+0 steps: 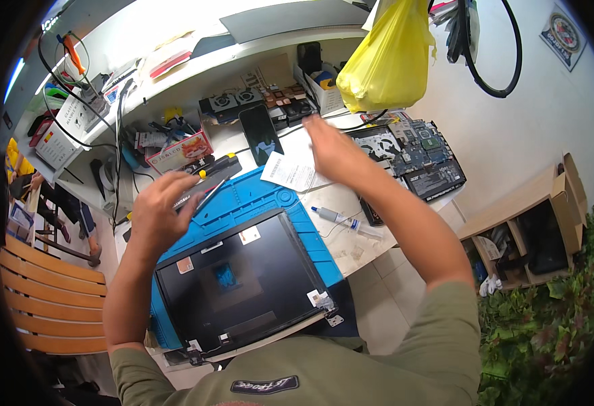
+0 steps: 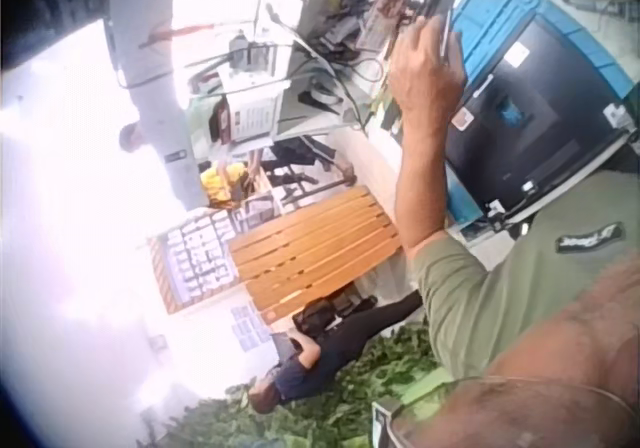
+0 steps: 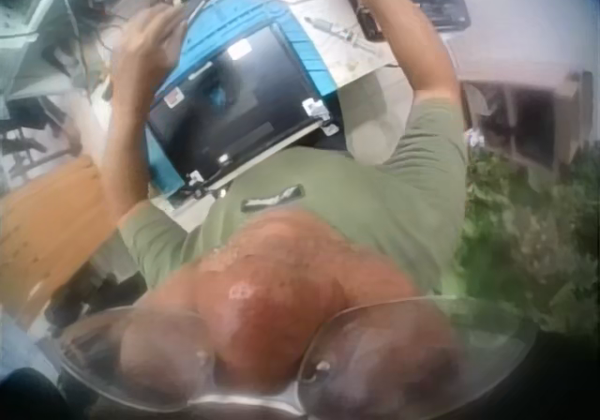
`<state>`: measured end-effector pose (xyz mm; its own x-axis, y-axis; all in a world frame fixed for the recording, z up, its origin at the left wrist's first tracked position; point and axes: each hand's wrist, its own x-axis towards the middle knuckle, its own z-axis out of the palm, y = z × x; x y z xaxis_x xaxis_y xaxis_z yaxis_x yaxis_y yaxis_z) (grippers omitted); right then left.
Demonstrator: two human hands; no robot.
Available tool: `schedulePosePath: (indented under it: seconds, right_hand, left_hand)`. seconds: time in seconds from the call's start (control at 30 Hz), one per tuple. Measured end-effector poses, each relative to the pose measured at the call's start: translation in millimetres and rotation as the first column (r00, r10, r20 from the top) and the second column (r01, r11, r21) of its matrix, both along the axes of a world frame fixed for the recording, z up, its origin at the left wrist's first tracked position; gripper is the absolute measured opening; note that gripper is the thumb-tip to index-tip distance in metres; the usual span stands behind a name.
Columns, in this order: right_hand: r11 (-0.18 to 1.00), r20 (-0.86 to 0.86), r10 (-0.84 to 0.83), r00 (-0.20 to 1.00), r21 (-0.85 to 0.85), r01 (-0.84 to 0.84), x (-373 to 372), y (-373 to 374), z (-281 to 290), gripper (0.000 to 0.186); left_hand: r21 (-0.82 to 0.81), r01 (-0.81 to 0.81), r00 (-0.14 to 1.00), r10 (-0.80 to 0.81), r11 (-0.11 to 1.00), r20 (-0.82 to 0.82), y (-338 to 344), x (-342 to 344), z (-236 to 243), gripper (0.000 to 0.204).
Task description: The person positions a laptop screen assembly onto the bench, aligns the internal cabling, and uses a precision screwdriver to secure the screen components.
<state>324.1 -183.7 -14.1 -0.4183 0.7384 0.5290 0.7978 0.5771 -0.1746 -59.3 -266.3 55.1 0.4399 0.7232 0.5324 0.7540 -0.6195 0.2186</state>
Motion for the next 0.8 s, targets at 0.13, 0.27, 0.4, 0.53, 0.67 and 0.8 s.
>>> schedulePosePath:
  seconds: [0.13,0.27,0.4,0.53,0.67,0.8]
  right_hand:
    - [0.868,0.148,-0.484,0.862,-0.042,0.495,7.6,130.9,-13.6,0.064]
    - [0.789,0.032,-0.587,0.809,-0.199,0.581,30.2,197.4,-29.1,0.072]
    - [0.811,-0.197,-0.569,0.798,-0.297,0.505,90.7,239.4,-41.8,0.059]
    - [0.881,-0.688,-0.423,0.590,-0.159,0.446,66.1,247.1,-33.1,0.044]
    - [0.831,-0.760,-0.320,0.566,0.062,0.553,37.8,218.3,-8.6,0.033]
    - [0.604,-0.613,-0.414,0.672,0.367,0.707,35.8,204.7,6.4,0.031]
  left_hand:
    - [-0.028,0.006,1.000,-0.007,1.000,-0.028,-36.9,-5.5,8.6,0.027]
    - [-0.104,-0.055,0.998,0.055,0.993,-0.004,-66.0,-25.8,15.7,0.027]
    - [-0.182,-0.083,0.996,0.085,0.980,0.002,-70.5,-39.0,-2.7,0.028]
    - [-0.210,-0.117,0.993,0.121,0.971,0.005,-70.3,-48.0,-12.0,0.027]
    - [-0.230,-0.128,0.991,0.135,0.965,0.019,-67.7,-50.5,-13.7,0.027]
    - [-0.246,-0.124,0.990,0.138,0.961,0.040,-63.9,-50.1,-18.2,0.028]
